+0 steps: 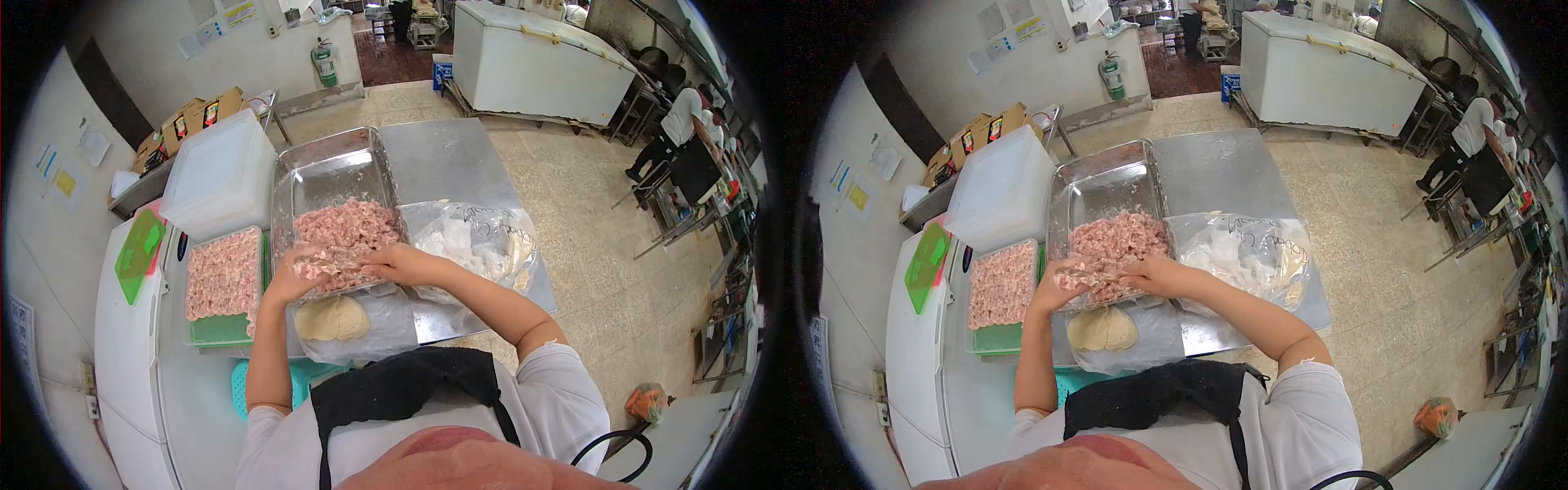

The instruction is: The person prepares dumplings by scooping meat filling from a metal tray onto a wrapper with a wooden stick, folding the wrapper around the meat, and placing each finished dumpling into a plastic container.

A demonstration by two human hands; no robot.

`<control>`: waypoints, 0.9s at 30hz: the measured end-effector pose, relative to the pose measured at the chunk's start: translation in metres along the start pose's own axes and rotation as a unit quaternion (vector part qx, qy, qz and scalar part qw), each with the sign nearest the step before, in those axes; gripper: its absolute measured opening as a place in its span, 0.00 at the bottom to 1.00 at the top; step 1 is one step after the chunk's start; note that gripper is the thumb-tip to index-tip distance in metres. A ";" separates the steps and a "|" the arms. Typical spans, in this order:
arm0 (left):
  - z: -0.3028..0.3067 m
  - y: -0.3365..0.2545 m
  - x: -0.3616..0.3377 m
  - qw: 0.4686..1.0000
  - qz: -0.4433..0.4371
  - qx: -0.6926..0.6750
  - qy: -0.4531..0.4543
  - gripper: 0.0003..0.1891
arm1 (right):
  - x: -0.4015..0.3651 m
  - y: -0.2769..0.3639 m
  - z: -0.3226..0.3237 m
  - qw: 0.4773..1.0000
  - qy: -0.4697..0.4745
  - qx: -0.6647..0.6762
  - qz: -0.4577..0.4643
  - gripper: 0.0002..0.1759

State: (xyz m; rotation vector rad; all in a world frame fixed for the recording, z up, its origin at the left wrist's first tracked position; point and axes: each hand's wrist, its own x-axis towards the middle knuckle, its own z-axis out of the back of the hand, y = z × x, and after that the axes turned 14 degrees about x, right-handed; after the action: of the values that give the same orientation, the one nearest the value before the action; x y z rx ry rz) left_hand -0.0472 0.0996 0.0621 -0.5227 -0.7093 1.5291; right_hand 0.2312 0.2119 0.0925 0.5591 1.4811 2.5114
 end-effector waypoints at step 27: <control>0.072 0.006 -0.030 0.988 -0.145 0.008 0.057 0.21 | 0.033 0.058 -0.100 0.990 -0.091 -0.067 -0.090 0.15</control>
State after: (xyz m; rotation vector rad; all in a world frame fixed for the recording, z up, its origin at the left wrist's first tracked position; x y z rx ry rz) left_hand -0.0999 0.0611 0.1058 -0.4685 -0.6540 1.2236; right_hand 0.1635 0.1138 0.1068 0.5870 1.2293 2.3313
